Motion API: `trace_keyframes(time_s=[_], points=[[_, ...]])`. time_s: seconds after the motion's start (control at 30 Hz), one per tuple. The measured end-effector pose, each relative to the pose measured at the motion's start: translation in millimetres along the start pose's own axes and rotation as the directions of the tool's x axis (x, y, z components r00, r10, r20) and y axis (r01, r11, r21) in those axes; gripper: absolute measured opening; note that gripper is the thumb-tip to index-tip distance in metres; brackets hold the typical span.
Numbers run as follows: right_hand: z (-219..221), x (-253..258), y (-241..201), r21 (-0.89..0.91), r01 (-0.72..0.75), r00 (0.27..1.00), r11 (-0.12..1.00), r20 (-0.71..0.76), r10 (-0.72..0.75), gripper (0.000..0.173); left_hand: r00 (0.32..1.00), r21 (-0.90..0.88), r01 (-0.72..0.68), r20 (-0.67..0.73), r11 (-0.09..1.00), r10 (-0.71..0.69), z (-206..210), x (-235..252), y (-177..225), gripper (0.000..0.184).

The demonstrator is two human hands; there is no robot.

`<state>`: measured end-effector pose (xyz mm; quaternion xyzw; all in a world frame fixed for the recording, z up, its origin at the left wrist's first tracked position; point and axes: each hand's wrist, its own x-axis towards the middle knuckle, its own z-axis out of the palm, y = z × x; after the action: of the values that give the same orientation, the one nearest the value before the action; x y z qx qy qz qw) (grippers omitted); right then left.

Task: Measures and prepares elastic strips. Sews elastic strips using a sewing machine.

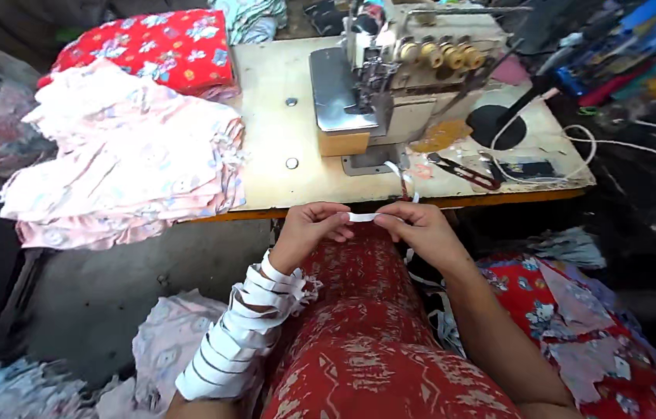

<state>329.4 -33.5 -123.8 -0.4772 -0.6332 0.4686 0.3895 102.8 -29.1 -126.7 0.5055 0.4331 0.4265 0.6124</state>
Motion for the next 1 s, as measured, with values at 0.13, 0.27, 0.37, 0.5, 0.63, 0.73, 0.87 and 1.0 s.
trace_keyframes(time_s=[0.13,0.27,0.37,0.5,0.63,0.73,0.87,1.0], points=[[-0.6,1.5,1.3,-0.104,-0.009,0.994,0.994,0.109,0.021,0.015,0.98,0.446,-0.183,0.007,0.876,0.2,-29.5,-5.2,-6.4,0.011],[-38.3,-4.0,15.6,-0.329,-0.067,0.973,0.942,0.186,0.135,0.023,0.943,0.663,-0.191,-0.08,0.724,0.323,-70.0,-18.3,-2.2,0.012],[-69.4,-13.4,30.4,-0.377,-0.155,0.983,0.913,0.032,0.18,0.022,0.93,0.68,-0.112,-0.186,0.725,0.318,-92.3,-28.7,-12.7,0.012],[-72.0,-11.7,50.4,-0.412,-0.223,0.971,0.884,-0.178,0.162,0.022,0.899,0.69,-0.088,-0.256,0.718,0.356,-88.0,-23.7,-43.8,0.009],[-61.6,0.2,69.8,-0.455,-0.233,0.951,0.859,-0.292,0.103,0.026,0.866,0.688,-0.048,-0.333,0.725,0.373,-74.1,-8.5,-67.1,0.01],[-59.3,5.3,83.7,-0.435,-0.206,0.943,0.877,-0.329,0.058,0.025,0.808,0.806,-0.067,-0.302,0.588,0.505,-73.9,-2.1,-78.2,0.007],[-52.6,7.8,88.7,-0.38,-0.191,0.936,0.905,-0.348,0.052,0.025,0.744,0.847,-0.027,-0.338,0.531,0.577,-80.2,1.5,-85.4,0.011],[-50.1,7.3,91.1,-0.323,-0.167,0.932,0.932,-0.361,0.041,0.023,0.708,0.854,0.042,-0.391,0.518,0.588,-85.8,3.1,-89.4,0.029]])
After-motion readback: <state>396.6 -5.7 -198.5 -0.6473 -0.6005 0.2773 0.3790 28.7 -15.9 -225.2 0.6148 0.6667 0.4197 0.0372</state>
